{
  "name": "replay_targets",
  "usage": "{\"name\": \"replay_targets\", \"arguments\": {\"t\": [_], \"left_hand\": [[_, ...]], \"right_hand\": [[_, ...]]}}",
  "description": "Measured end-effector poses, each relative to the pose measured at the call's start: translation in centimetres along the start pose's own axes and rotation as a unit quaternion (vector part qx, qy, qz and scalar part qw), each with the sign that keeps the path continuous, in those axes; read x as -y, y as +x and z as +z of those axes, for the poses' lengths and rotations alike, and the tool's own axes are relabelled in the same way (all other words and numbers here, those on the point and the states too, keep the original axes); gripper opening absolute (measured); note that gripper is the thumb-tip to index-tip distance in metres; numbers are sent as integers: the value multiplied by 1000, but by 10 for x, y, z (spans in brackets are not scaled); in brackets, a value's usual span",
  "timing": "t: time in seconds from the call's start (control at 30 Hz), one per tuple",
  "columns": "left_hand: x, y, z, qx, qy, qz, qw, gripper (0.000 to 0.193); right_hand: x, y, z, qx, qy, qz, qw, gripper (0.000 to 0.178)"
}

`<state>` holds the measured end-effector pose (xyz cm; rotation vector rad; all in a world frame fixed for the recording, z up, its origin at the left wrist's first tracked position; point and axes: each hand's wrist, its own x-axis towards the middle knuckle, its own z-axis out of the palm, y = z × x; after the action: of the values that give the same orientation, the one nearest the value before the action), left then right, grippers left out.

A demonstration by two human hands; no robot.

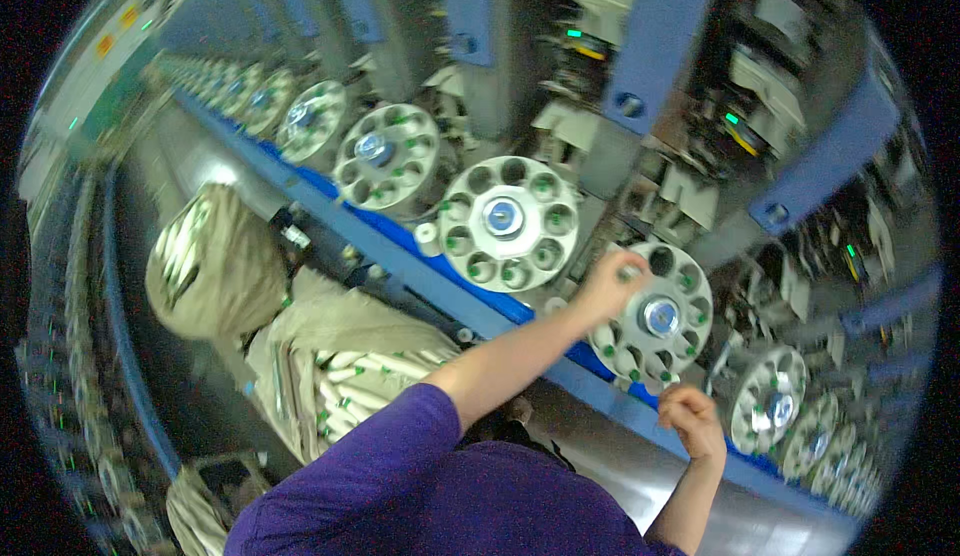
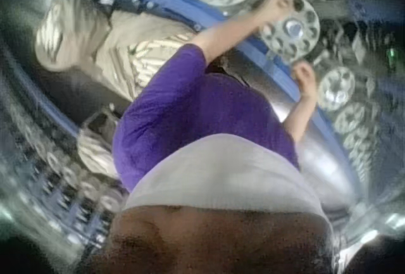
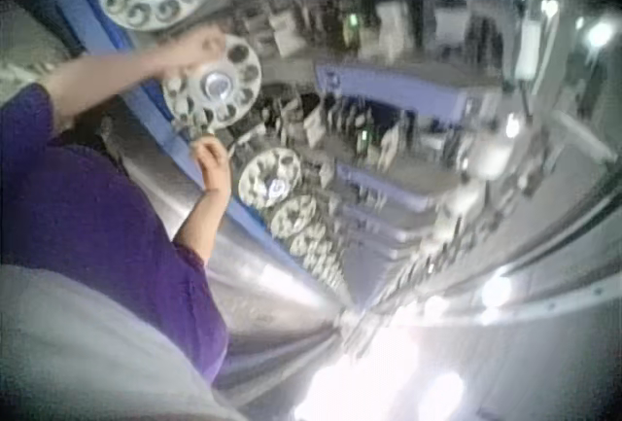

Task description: The person loads white thread spools with green tips into circular holders on a row of textile machines. They repeatedly take spools from a cloth bag, place them into empty slots, and move along the line to continue loading.

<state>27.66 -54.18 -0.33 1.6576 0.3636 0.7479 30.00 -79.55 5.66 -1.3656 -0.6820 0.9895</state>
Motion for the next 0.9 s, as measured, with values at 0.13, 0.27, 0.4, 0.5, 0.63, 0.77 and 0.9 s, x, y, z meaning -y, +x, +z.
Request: {"name": "replay_targets", "arguments": {"t": [0.13, 0.27, 0.4, 0.5, 0.63, 0.77, 0.9], "left_hand": [[4, -50, -3, 9, 16, 18, 1000, 25], [53, -143, -73, -6, 130, -57, 990, 17], [111, -262, -189, -231, 221, -303, 898, 18], [122, -364, -268, -367, 328, -394, 776, 19], [129, -438, -327, -400, 307, -503, 701, 20], [156, -432, -362, -383, 316, -432, 753, 47], [190, -402, -395, -358, 303, -464, 752, 63]], "right_hand": [[-28, 81, -16, -227, -318, -129, 912, 17], [-7, 120, -25, -140, -623, -150, 755, 20], [9, 155, 35, -132, -411, -191, 881, 16], [-52, 167, 127, 46, -449, -91, 888, 16], [-168, 164, 239, 308, -399, 8, 863, 22], [-261, 170, 312, 360, -447, 63, 816, 29], [-324, 171, 351, 302, -618, 11, 726, 52]]}}
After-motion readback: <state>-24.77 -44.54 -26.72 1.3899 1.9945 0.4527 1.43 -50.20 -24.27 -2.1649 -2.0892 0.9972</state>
